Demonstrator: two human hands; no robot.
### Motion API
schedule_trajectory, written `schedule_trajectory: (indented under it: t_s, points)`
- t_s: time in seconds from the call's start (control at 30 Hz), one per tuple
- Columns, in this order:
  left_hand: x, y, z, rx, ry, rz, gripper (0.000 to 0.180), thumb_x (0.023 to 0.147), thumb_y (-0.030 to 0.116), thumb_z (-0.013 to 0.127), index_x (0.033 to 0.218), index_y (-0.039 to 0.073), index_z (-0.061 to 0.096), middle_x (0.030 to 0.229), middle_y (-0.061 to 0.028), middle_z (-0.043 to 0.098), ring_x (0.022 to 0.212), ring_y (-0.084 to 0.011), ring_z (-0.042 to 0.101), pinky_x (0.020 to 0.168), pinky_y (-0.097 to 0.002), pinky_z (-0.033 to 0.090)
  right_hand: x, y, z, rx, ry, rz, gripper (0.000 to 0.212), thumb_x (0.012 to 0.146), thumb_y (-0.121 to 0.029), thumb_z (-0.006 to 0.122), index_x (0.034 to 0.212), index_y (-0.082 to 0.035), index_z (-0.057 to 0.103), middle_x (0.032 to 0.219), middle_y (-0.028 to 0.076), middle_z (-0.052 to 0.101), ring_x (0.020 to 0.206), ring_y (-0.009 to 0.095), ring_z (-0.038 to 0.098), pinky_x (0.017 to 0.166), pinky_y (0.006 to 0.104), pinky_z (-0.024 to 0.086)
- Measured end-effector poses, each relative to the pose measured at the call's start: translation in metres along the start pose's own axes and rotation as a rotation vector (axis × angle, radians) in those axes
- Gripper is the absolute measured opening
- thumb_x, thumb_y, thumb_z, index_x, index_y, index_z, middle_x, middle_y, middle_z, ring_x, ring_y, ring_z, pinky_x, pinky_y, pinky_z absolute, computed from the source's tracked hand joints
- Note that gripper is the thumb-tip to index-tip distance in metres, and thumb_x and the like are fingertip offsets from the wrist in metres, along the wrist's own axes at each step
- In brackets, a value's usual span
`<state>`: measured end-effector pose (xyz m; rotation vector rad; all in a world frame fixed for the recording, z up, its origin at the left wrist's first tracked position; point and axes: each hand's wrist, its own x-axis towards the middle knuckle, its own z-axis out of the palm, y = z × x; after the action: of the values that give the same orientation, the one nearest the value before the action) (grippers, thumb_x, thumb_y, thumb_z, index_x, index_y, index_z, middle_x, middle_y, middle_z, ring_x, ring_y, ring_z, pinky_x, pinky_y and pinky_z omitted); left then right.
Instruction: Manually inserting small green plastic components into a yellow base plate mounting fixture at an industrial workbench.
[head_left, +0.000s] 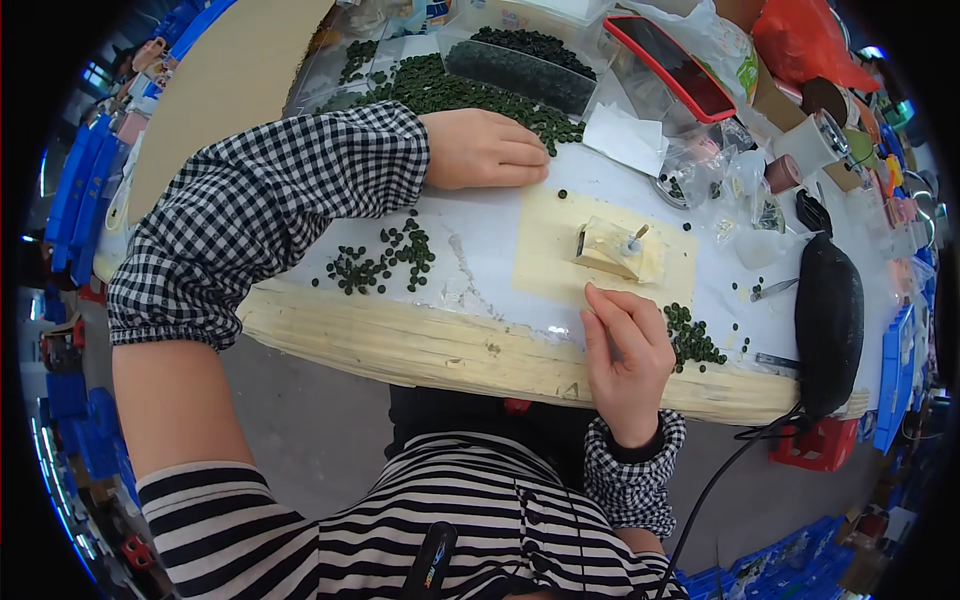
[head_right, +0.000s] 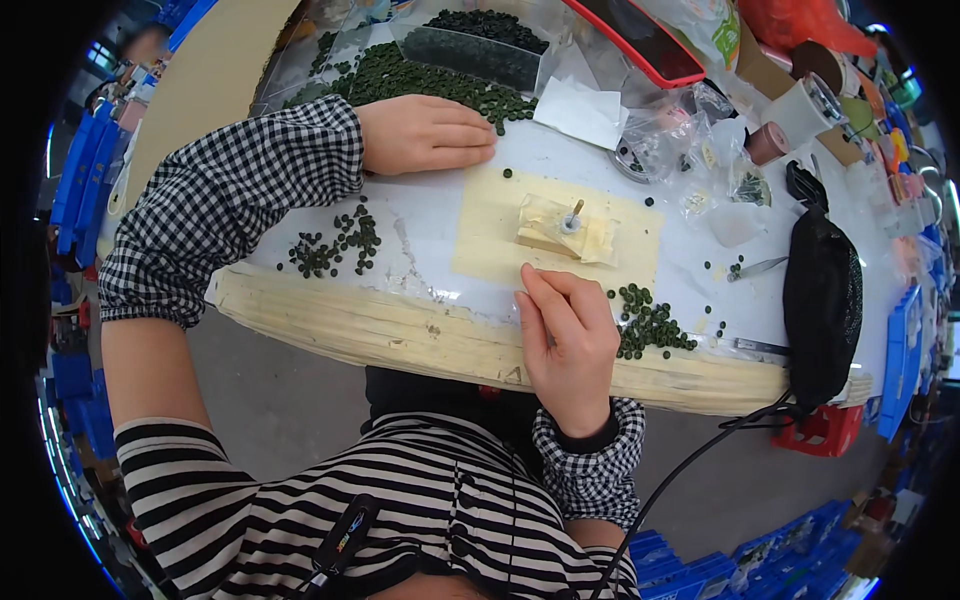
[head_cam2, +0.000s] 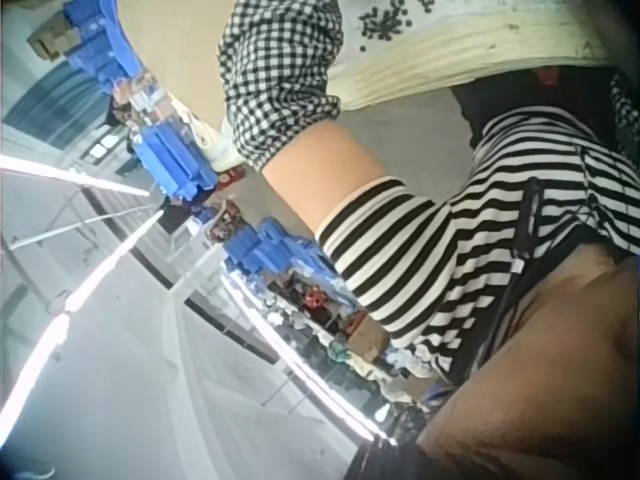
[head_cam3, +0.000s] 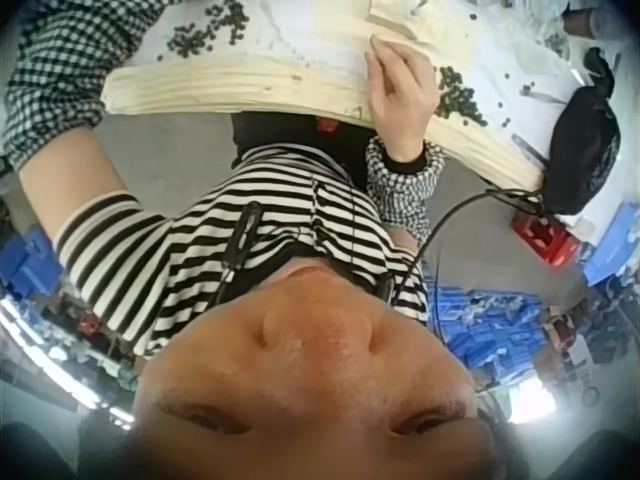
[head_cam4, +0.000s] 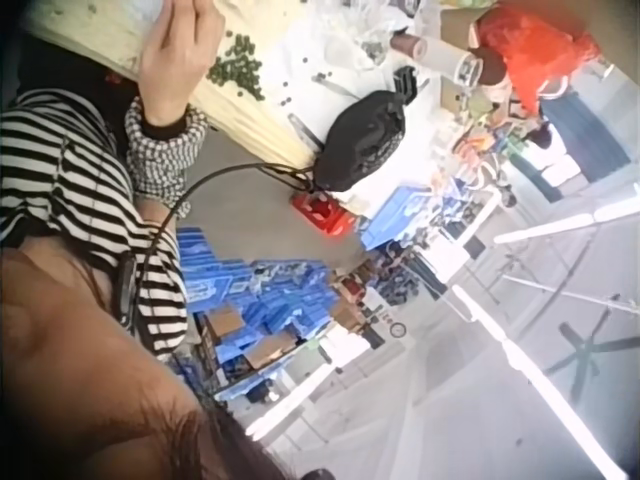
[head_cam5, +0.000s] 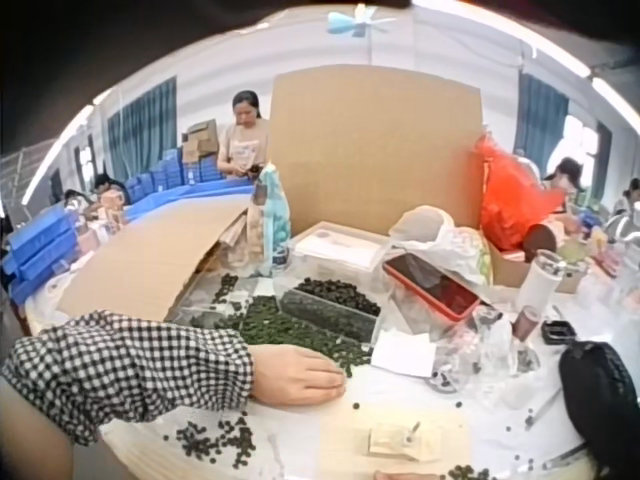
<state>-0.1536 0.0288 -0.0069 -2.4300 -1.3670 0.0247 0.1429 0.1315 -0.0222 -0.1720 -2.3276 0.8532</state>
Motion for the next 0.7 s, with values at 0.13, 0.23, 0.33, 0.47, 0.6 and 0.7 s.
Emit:
schedule_trajectory:
  t_s: [0.13, 0.23, 0.33, 0.47, 0.6, 0.7]
  points:
    - [-0.007, -0.009, -0.001, -0.022, 0.031, -0.09, 0.035, 0.088, 0.017, 0.057, 0.12, 0.002, 0.054, 0.12, -0.0113, 0.057, 0.111, -0.0267, 0.055, 0.091, -0.0352, 0.05, 0.0, -0.001, 0.0, 0.015, -0.004, 0.005, 0.024, 0.076, 0.004, 0.069, 0.1, 0.001, 0.068, 0.089, 0.012, 0.063, 0.075, 0.024, 0.058, 0.065, 0.0309, 0.048]
    - [-0.013, -0.011, -0.017, -0.037, 0.043, -0.166, 0.036, 0.088, 0.019, 0.061, 0.12, 0.004, 0.055, 0.119, -0.0113, 0.057, 0.11, -0.0263, 0.056, 0.09, -0.0346, 0.051, 0.001, -0.001, 0.0, 0.012, -0.007, -0.004, 0.024, 0.076, 0.004, 0.069, 0.1, 0.001, 0.068, 0.089, 0.012, 0.062, 0.075, 0.024, 0.058, 0.064, 0.0305, 0.048]
    - [-0.018, -0.017, -0.038, -0.021, 0.037, -0.256, 0.028, 0.089, 0.017, 0.06, 0.114, 0.005, 0.059, 0.111, -0.0098, 0.06, 0.1, -0.0255, 0.059, 0.082, -0.0349, 0.052, 0.0, 0.0, 0.0, 0.004, -0.012, 0.006, 0.025, 0.076, 0.004, 0.069, 0.1, 0.001, 0.068, 0.089, 0.012, 0.062, 0.074, 0.023, 0.058, 0.063, 0.0298, 0.047]
    - [-0.031, -0.006, -0.076, -0.311, -0.029, -0.638, 0.019, 0.09, 0.014, 0.059, 0.102, 0.0, 0.063, 0.098, -0.0102, 0.062, 0.084, -0.0228, 0.062, 0.072, -0.0301, 0.051, 0.0, 0.002, 0.0, 0.007, -0.018, 0.001, 0.025, 0.076, 0.003, 0.069, 0.101, 0.001, 0.068, 0.089, 0.012, 0.062, 0.074, 0.022, 0.057, 0.061, 0.029, 0.047]
    - [-0.057, 0.026, -0.111, -0.601, -0.232, -0.907, 0.019, 0.092, 0.013, 0.056, 0.098, -0.003, 0.064, 0.089, -0.0146, 0.064, 0.079, -0.0245, 0.062, 0.069, -0.032, 0.05, 0.0, -0.001, 0.0, 0.017, -0.029, 0.012, 0.025, 0.076, 0.003, 0.07, 0.101, 0.001, 0.068, 0.089, 0.011, 0.062, 0.074, 0.022, 0.057, 0.061, 0.0289, 0.046]
    - [-0.075, 0.068, -0.114, -0.693, -0.219, -1.053, 0.021, 0.092, 0.013, 0.055, 0.099, -0.004, 0.064, 0.091, -0.0165, 0.065, 0.081, -0.0275, 0.063, 0.072, -0.0342, 0.051, 0.0, 0.001, 0.001, 0.009, -0.033, -0.007, 0.025, 0.076, 0.003, 0.07, 0.101, 0.0, 0.068, 0.09, 0.011, 0.062, 0.074, 0.022, 0.057, 0.061, 0.0289, 0.046]
